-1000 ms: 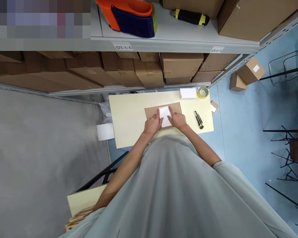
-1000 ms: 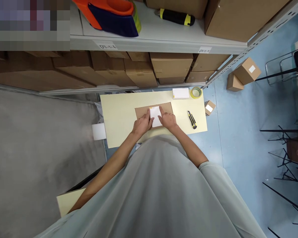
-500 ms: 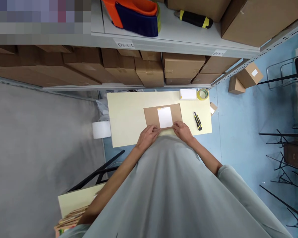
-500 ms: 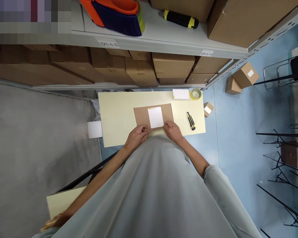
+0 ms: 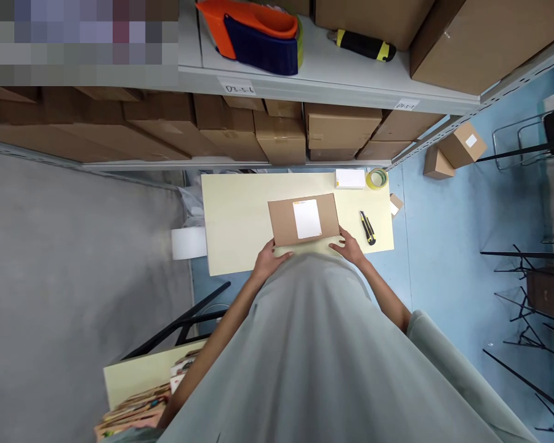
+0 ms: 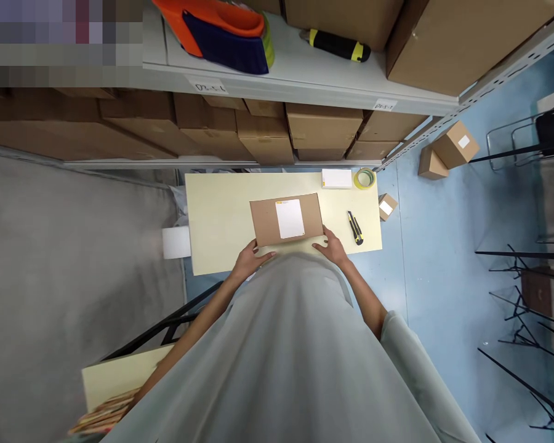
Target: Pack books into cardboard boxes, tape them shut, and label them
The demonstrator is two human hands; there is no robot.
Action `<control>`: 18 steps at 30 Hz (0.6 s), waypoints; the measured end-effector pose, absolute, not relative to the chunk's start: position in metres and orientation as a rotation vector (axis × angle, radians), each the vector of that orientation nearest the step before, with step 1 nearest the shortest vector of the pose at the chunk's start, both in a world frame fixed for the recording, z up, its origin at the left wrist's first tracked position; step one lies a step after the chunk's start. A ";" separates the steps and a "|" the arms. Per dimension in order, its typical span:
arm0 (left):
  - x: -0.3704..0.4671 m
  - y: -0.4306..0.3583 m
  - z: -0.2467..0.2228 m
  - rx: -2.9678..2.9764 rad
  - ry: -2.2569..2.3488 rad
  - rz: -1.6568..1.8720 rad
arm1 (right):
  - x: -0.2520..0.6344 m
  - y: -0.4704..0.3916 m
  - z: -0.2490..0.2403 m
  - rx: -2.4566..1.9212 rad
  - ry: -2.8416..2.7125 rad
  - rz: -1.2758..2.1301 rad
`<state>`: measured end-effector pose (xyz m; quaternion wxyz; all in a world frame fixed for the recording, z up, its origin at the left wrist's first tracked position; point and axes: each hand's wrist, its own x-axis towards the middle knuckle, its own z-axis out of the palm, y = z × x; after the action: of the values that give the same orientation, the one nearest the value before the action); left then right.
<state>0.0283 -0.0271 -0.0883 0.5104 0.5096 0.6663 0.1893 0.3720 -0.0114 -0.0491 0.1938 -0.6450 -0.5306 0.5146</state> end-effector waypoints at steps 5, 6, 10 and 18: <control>0.027 -0.030 -0.075 1.091 1.665 0.594 | 0.368 -0.010 -0.040 -1.809 -1.443 1.334; 0.027 -0.028 -0.070 1.103 1.687 0.633 | 0.368 -0.008 -0.036 -1.810 -1.454 1.274; 0.026 -0.017 -0.049 1.186 1.734 0.764 | 0.364 0.005 -0.016 -1.797 -1.482 1.088; 0.026 0.023 -0.030 1.219 1.878 0.761 | 0.354 0.039 -0.005 -1.903 -1.566 0.991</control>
<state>0.0255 0.0232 -0.0301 0.3789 0.4771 0.7349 0.2979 0.3541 0.0388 -0.0047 0.2403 -0.6954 -0.5723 0.3622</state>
